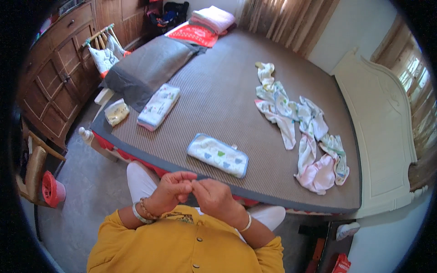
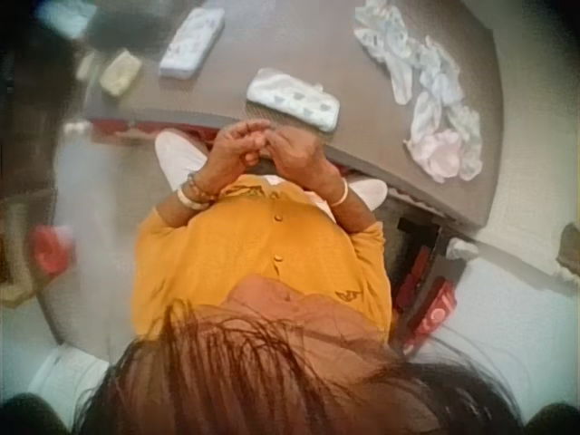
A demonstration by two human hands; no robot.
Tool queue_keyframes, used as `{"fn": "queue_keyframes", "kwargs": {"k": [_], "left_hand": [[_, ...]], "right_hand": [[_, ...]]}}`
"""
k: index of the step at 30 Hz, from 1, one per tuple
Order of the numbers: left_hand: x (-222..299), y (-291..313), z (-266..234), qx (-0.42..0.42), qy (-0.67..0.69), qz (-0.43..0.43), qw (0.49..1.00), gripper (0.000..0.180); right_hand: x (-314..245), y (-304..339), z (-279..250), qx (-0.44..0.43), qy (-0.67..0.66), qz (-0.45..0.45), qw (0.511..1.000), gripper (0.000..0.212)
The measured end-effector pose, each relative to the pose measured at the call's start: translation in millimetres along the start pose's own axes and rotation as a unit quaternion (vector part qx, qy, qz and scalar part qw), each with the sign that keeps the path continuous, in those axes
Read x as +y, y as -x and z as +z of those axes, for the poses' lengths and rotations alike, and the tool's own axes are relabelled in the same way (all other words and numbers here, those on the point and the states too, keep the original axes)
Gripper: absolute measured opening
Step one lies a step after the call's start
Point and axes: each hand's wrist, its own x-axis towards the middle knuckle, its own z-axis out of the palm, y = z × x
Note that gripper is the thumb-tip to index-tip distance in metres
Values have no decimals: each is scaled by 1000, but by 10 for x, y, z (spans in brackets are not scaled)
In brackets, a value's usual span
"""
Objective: The person folds items of clothing by hand on a bed, smoothing and stacking them one by one.
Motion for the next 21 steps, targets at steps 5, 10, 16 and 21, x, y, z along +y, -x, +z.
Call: {"fn": "queue_keyframes", "kwargs": {"k": [5,10,16,21], "left_hand": [[-105,88,-122,18,-49,-38,998,35],[-204,135,-189,30,-43,-53,997,35],[-198,183,-150,39,-49,-37,997,36],[-194,211,-133,40,-58,-29,997,37]], "right_hand": [[-71,183,95,-58,40,-3,998,6],[-91,305,187,-60,44,-6,997,6],[-118,306,184,-44,38,-3,998,8],[-136,307,195,-48,35,4,998,7]]}}
